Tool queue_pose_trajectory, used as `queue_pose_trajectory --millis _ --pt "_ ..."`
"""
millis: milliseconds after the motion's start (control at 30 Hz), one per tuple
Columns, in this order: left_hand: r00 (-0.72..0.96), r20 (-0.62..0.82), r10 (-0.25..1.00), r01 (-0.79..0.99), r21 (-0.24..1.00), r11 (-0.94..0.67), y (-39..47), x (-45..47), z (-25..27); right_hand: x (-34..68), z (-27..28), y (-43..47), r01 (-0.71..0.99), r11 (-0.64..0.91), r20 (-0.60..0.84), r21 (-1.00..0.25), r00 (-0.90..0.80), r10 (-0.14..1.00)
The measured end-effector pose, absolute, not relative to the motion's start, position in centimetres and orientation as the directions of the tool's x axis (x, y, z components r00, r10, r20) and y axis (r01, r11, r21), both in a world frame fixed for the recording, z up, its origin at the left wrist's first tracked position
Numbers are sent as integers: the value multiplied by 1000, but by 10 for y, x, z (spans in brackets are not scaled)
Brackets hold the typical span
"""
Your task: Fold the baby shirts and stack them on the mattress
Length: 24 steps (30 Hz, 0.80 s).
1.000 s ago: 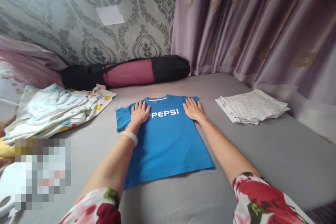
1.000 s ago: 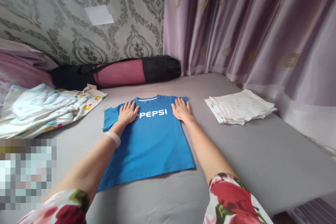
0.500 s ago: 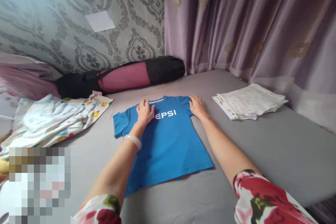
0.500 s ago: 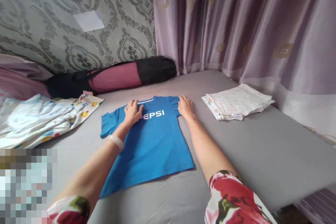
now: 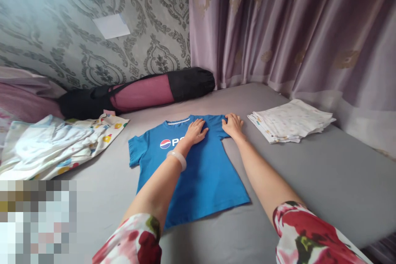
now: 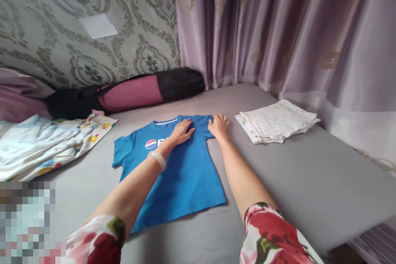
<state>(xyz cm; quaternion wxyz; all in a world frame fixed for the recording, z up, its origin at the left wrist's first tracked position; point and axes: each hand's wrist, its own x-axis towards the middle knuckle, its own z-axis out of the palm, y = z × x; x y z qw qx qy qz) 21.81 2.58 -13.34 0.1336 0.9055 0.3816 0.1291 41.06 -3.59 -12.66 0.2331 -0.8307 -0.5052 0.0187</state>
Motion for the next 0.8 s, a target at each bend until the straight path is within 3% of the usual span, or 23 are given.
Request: queue_pose_trajectory --millis 233,367,500,600,667,733,800 --pt "669 50 741 692 320 -647 30 224 -128 408 -125 -31 798 -362 201 -481 503 841" --pt "665 49 745 692 336 -639 32 223 -128 409 -122 -30 768 -426 171 -478 557 813" --pt "649 46 760 687 393 -611 31 223 -124 413 -120 -30 750 -491 91 -443 583 808" --pt "612 101 785 654 493 -574 26 232 -116 416 -114 -31 729 -475 76 -493 580 811" --pt "546 100 831 591 657 -468 20 244 -109 416 -109 -31 701 -446 75 -556 577 813" --pt "486 -28 874 464 855 -231 13 258 -102 411 -103 -31 673 -411 85 -615 575 814" --pt "468 -189 863 299 953 46 6 271 -95 403 -96 -31 648 -362 94 -670 557 825"
